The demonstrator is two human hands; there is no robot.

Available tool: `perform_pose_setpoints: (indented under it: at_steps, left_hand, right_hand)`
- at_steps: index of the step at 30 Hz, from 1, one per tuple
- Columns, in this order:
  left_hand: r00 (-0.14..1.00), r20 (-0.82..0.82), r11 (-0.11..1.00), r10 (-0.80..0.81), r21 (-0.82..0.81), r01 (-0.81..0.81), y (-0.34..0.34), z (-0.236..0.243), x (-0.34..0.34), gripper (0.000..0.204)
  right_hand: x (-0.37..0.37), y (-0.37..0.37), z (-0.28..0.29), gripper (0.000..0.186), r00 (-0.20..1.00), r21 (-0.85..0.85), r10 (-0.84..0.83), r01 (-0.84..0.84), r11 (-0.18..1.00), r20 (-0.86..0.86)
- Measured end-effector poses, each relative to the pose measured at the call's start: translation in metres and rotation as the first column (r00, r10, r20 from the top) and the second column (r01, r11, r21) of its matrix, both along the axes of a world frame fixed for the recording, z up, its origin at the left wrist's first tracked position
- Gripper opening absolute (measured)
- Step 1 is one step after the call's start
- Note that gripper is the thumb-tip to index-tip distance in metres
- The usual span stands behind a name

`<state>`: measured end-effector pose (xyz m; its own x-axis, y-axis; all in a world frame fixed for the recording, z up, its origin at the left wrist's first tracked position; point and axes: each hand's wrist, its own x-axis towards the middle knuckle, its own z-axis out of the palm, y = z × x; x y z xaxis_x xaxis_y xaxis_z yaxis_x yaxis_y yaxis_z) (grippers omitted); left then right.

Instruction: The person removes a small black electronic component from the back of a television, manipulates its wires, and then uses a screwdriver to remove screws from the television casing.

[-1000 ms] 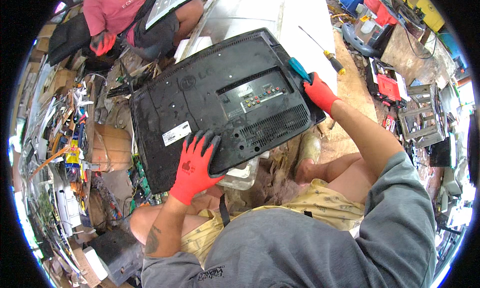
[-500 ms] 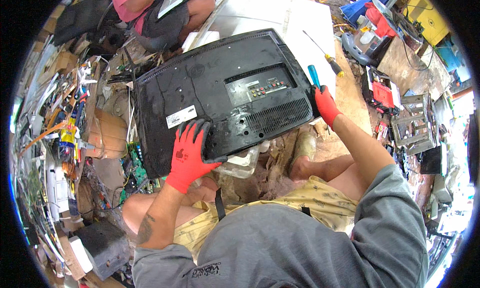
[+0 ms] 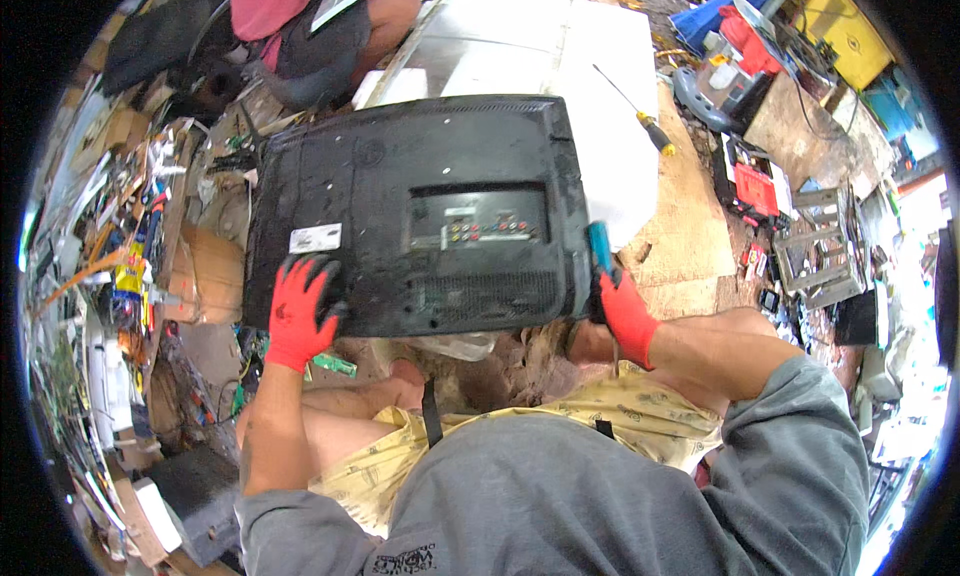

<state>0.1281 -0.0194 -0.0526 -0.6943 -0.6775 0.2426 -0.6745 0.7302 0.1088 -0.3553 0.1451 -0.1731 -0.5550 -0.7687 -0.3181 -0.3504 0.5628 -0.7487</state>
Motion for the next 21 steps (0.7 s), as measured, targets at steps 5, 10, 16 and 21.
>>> perform_pose_setpoints:
  at_steps: [5,10,16,21]
  left_hand:
    - [0.822,-0.043,0.807,0.568,-0.166,-0.567,0.023,-0.028,0.028,0.076]
    - [0.227,-0.369,0.342,0.902,0.286,-0.895,0.031,-0.081,0.034,0.103]
    - [0.141,-0.798,0.739,0.586,0.455,-0.498,0.044,-0.065,-0.049,0.052]
    - [-0.004,-0.754,0.727,0.657,0.636,-0.258,0.043,-0.074,-0.046,0.043]
  right_hand:
    - [0.021,-0.044,0.062,0.041,0.997,-0.222,0.069,-0.061,0.973,0.03]
    - [-0.041,-0.189,0.112,0.04,0.953,-0.246,0.261,-0.293,0.924,-0.156]
    - [-0.083,-0.309,0.064,0.042,0.844,-0.226,0.31,-0.437,0.871,-0.437]
    - [-0.097,-0.365,0.025,0.041,0.844,-0.237,0.415,-0.503,0.831,-0.339]
